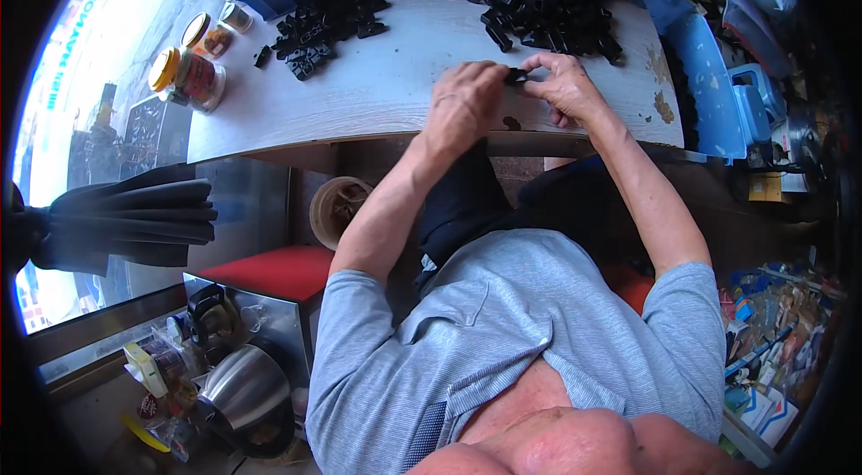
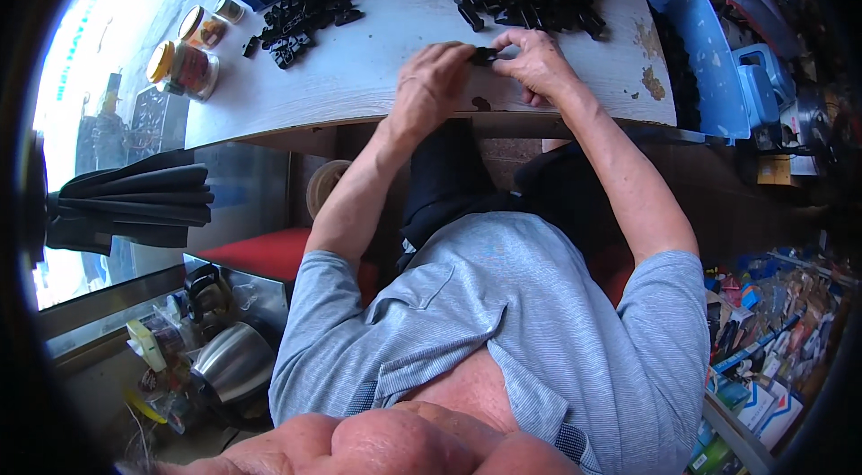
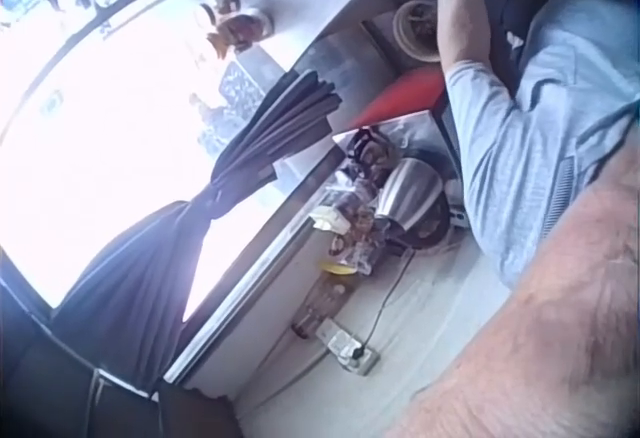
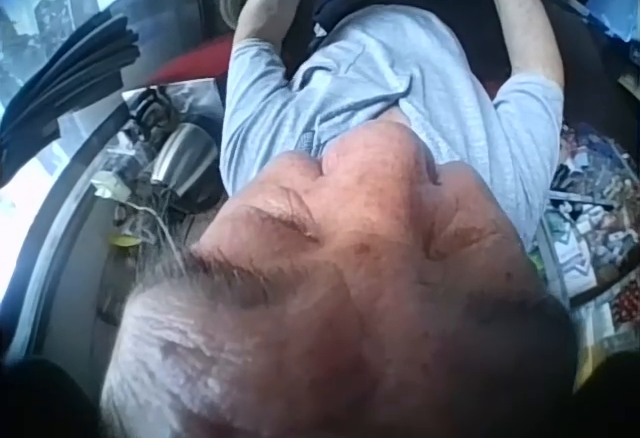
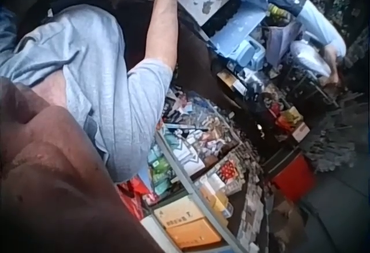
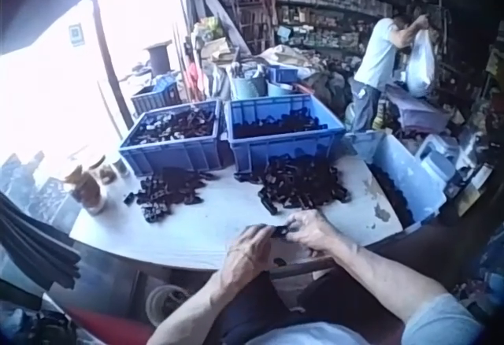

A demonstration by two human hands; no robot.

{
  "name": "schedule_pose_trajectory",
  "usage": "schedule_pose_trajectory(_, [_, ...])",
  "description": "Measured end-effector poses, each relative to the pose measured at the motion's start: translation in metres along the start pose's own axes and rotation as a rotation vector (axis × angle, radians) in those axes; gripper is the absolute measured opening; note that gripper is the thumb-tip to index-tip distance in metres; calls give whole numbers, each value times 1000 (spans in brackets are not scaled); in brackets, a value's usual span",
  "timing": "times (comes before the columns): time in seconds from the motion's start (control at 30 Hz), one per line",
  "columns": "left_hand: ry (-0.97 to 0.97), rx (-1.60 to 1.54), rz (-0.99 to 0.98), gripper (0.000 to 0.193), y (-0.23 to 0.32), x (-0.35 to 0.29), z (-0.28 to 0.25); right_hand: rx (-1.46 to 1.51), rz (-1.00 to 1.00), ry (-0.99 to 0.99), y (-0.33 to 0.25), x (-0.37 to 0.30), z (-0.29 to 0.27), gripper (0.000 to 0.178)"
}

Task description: Assembling small black plastic components at a workbench.

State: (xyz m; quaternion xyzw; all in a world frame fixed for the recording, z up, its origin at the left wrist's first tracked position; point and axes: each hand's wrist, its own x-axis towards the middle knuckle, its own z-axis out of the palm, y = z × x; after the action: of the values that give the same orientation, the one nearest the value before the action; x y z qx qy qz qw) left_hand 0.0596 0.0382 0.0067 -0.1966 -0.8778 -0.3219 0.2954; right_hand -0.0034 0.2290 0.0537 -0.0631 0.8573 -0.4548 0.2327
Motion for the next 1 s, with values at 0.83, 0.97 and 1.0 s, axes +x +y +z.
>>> schedule_pose_trajectory(0.83, [-129,-204,-45,24,-26,16,12,-65,-20,54,1,-1,3,34])
schedule_pose_trajectory(0.97, [-212,-1,66,31,-18,12,6,-74,-33,32,4,1,2,35])
schedule_pose_trajectory(1.0, [-213,1,65,31,-14,10,4,-70,-28,24,3,-1,2,36])
